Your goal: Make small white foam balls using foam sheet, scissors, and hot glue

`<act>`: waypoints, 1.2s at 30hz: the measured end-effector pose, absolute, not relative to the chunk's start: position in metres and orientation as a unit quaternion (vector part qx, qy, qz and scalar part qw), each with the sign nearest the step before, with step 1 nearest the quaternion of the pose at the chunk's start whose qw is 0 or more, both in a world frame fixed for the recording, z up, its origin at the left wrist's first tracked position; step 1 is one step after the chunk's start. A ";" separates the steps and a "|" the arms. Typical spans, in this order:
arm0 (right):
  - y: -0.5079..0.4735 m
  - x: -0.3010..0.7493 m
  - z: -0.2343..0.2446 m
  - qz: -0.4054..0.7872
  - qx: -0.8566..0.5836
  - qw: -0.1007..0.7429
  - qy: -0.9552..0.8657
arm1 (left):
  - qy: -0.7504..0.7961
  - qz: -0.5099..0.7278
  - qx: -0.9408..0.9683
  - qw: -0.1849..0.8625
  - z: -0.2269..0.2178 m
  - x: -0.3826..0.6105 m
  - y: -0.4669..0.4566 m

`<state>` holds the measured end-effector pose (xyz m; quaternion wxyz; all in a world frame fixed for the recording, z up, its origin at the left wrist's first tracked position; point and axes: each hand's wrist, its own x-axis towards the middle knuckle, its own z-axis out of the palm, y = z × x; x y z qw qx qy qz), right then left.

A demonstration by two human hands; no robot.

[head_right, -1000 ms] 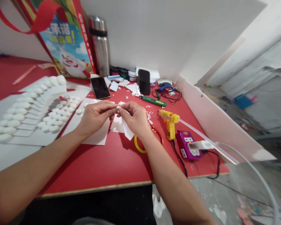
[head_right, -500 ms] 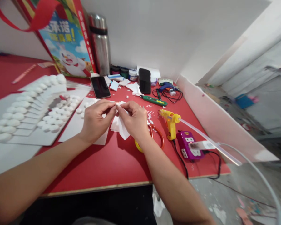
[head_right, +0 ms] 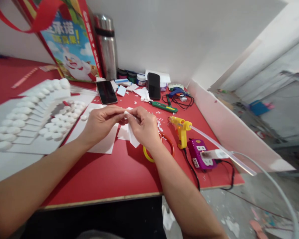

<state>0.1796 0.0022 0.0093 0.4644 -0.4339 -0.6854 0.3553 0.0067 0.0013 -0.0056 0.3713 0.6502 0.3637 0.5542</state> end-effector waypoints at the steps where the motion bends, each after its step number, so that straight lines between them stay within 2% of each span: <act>1: 0.002 0.180 0.009 0.353 -0.431 0.462 -0.691 | 0.360 0.550 0.650 0.381 -0.005 0.006 0.002; 4: 0.003 0.181 0.009 0.371 -0.409 0.461 -0.694 | 0.358 0.542 0.666 0.365 -0.005 0.004 0.003; 6: 0.003 0.180 0.008 0.373 -0.401 0.466 -0.695 | 0.361 0.544 0.687 0.317 -0.005 0.005 0.001; 10: 0.002 0.177 0.008 0.322 -0.424 0.469 -0.705 | 0.375 0.553 0.715 0.205 -0.008 0.012 -0.005; 13: 0.001 0.176 0.007 0.285 -0.444 0.472 -0.706 | 0.390 0.553 0.719 0.161 -0.010 0.017 -0.006; 15: 0.003 0.176 0.009 0.343 -0.445 0.478 -0.676 | 0.401 0.556 0.703 0.189 -0.010 0.017 -0.005; 19: 0.012 0.182 0.018 0.626 -0.421 0.432 -0.494 | 0.401 0.538 0.652 0.353 -0.010 0.012 0.000; 21: 0.017 0.186 0.024 0.732 -0.412 0.370 -0.398 | 0.394 0.529 0.655 0.368 -0.010 0.008 0.003; 23: 0.020 0.190 0.028 0.797 -0.398 0.308 -0.332 | 0.389 0.530 0.673 0.339 -0.010 0.005 0.004; 26: 0.021 0.192 0.029 0.844 -0.357 0.274 -0.290 | 0.378 0.525 0.684 0.337 -0.010 0.003 0.003; 36: 0.019 0.194 0.022 0.833 -0.308 0.296 -0.350 | 0.364 0.529 0.653 0.402 -0.008 0.006 0.002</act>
